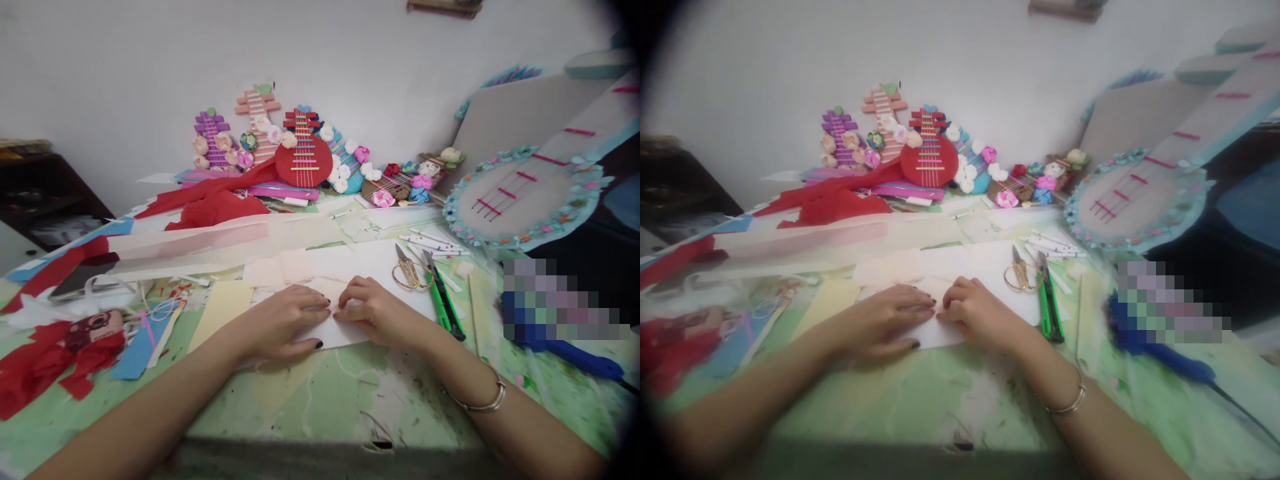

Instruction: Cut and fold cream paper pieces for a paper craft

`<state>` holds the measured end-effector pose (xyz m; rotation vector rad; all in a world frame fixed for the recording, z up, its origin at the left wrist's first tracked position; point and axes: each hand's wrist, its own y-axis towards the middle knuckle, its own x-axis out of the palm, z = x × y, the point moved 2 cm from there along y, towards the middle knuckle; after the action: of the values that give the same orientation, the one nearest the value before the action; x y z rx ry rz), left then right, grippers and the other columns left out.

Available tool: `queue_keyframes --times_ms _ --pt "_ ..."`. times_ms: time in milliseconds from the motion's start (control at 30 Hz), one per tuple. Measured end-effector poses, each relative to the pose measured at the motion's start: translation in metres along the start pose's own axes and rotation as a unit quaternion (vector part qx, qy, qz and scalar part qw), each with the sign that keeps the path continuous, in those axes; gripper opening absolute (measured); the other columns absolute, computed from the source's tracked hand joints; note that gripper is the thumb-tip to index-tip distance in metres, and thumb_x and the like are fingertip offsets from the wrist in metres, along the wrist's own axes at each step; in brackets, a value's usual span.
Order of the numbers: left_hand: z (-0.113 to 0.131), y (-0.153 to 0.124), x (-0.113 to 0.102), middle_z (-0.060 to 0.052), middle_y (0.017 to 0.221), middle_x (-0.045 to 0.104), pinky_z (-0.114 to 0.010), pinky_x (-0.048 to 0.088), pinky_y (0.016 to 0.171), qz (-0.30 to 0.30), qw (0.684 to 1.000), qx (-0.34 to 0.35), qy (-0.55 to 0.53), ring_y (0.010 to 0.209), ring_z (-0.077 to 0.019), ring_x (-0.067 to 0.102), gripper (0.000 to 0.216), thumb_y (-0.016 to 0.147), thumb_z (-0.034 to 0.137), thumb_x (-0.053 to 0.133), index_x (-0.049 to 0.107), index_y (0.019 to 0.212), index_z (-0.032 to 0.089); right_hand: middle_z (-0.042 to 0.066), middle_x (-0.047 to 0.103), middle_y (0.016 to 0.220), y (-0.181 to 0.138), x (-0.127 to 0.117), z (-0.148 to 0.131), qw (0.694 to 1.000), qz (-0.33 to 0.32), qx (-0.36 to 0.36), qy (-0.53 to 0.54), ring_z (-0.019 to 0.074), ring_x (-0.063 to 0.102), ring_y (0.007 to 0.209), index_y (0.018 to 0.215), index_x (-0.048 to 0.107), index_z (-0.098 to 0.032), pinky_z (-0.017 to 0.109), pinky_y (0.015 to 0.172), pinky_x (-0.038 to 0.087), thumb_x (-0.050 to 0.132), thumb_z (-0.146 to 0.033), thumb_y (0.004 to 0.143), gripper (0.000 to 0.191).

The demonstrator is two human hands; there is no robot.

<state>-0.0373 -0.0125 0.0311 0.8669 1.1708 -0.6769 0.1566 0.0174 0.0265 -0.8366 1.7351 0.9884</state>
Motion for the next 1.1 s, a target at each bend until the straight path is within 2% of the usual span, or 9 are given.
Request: queue_keyframes --times_ms 300,400,633,800,1100 --pt "0.003 0.000 0.001 -0.015 0.125 0.052 -0.045 0.033 0.100 0.000 1.000 -0.001 -0.002 0.115 -0.0267 0.046 0.043 0.079 0.027 0.052 0.050 0.119 0.013 0.005 0.064 0.096 0.001 0.001 -0.001 1.000 0.004 -0.008 0.004 0.0184 0.052 0.095 0.090 0.068 -0.021 0.035 0.084 0.039 0.050 -0.004 0.077 0.028" --pt "0.003 0.000 0.003 -0.016 0.123 0.052 -0.043 0.036 0.097 -0.007 1.000 -0.017 -0.006 0.113 -0.0268 0.047 0.043 0.080 0.027 0.050 0.048 0.120 0.012 0.006 0.065 0.097 0.001 0.001 0.000 0.999 0.000 -0.028 0.025 0.0175 0.055 0.095 0.090 0.066 -0.019 0.033 0.084 0.041 0.049 -0.002 0.076 0.028" --pt "0.001 -0.001 0.007 -0.014 0.127 0.048 -0.046 0.035 0.095 -0.028 0.999 -0.041 0.016 0.113 -0.0286 0.044 0.048 0.084 0.033 0.048 0.042 0.128 0.015 0.008 0.066 0.099 -0.002 -0.003 0.005 0.998 0.015 -0.014 0.053 0.0168 0.057 0.101 0.095 0.064 -0.017 0.032 0.089 0.043 0.044 0.003 0.073 0.036" --pt "0.001 -0.001 0.006 -0.013 0.127 0.048 -0.045 0.034 0.095 -0.035 0.999 -0.036 0.014 0.114 -0.0282 0.044 0.049 0.085 0.032 0.046 0.040 0.131 0.018 0.005 0.068 0.092 -0.001 -0.003 0.009 0.997 -0.009 -0.037 0.069 0.0163 0.058 0.101 0.086 0.066 -0.018 0.034 0.092 0.043 0.046 0.000 0.077 0.029" --pt "0.002 -0.002 0.005 -0.012 0.126 0.049 -0.045 0.035 0.094 -0.037 0.999 -0.031 0.021 0.112 -0.0272 0.046 0.045 0.086 0.032 0.045 0.042 0.129 0.019 0.004 0.068 0.091 -0.001 -0.003 0.009 0.997 -0.024 -0.026 0.067 0.0148 0.060 0.096 0.087 0.066 -0.019 0.034 0.091 0.044 0.045 -0.003 0.079 0.028"
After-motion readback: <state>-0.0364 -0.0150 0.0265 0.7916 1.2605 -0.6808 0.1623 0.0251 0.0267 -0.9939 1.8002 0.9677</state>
